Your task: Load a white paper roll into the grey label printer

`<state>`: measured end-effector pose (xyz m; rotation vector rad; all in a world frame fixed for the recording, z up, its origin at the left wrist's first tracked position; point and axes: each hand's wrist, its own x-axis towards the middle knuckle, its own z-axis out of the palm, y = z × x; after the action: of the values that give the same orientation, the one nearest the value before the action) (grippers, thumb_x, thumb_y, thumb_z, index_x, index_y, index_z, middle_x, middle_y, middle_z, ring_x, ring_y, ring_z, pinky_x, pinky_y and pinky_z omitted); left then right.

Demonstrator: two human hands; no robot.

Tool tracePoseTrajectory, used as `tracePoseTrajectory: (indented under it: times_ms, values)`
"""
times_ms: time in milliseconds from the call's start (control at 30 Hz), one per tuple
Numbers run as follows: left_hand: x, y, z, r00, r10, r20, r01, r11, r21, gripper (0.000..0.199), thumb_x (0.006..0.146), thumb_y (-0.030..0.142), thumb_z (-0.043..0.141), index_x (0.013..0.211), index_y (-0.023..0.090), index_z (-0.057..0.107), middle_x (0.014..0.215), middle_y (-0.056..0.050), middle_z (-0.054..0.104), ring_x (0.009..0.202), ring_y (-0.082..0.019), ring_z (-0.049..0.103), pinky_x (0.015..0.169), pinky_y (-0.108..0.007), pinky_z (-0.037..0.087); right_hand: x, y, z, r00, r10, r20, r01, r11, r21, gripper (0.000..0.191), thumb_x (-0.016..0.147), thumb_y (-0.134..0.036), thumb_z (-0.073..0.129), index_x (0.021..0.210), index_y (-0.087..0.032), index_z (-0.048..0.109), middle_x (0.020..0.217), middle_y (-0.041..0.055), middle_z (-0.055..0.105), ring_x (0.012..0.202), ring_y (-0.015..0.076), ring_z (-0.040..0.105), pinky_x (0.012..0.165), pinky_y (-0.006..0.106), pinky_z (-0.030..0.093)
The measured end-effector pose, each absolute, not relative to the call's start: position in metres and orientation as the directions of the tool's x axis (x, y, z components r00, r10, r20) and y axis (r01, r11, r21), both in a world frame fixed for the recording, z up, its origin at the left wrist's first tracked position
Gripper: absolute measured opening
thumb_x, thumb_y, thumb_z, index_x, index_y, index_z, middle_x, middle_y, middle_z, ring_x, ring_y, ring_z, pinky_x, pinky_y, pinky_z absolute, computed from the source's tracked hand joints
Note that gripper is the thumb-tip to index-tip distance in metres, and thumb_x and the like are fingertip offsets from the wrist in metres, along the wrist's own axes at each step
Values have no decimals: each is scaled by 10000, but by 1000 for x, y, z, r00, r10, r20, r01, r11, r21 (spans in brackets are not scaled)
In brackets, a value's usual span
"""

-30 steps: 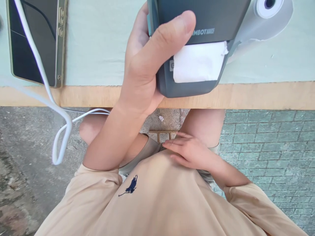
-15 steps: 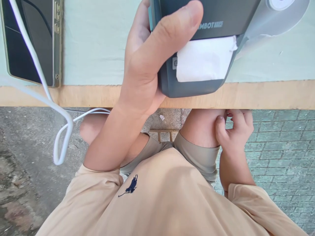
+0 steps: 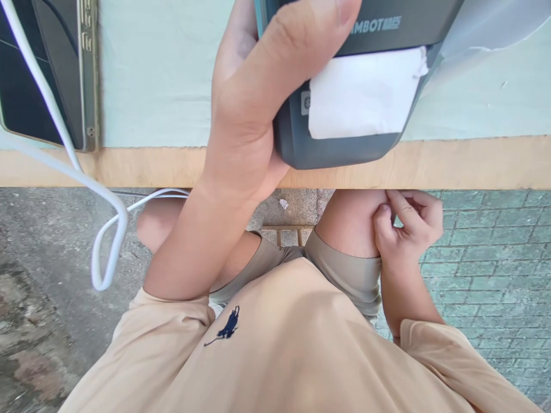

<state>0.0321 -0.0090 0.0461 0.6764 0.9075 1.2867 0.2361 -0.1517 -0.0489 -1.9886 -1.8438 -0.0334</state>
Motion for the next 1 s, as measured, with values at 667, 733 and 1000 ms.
tracePoseTrajectory:
  times_ms: [667,733,1000]
  values:
    - [24,-9,36,146,983,-110,-535,171,828,353,944,234,215,954,215,567,955,-1,516,1372,-291,351,1021,-438,482,235,-158,-57,13,922,388,971,81,-226,242,846,-313,519,903,-87,583,882,29,559,854,40,513,783,204,486]
    - [21,-9,30,139,988,-64,-510,127,851,290,939,242,262,928,202,549,1014,1,528,1413,-304,250,1042,-452,470,236,-159,-58,8,918,397,970,89,-225,251,847,-321,518,900,-82,575,863,25,553,842,38,513,777,202,485]
    - [23,-6,31,143,987,-77,-497,138,856,332,950,208,190,881,198,514,982,5,500,1392,-252,324,1013,-412,500,235,-156,-60,40,923,382,957,74,-280,258,855,-322,506,923,-81,570,870,27,551,833,35,512,768,197,490]
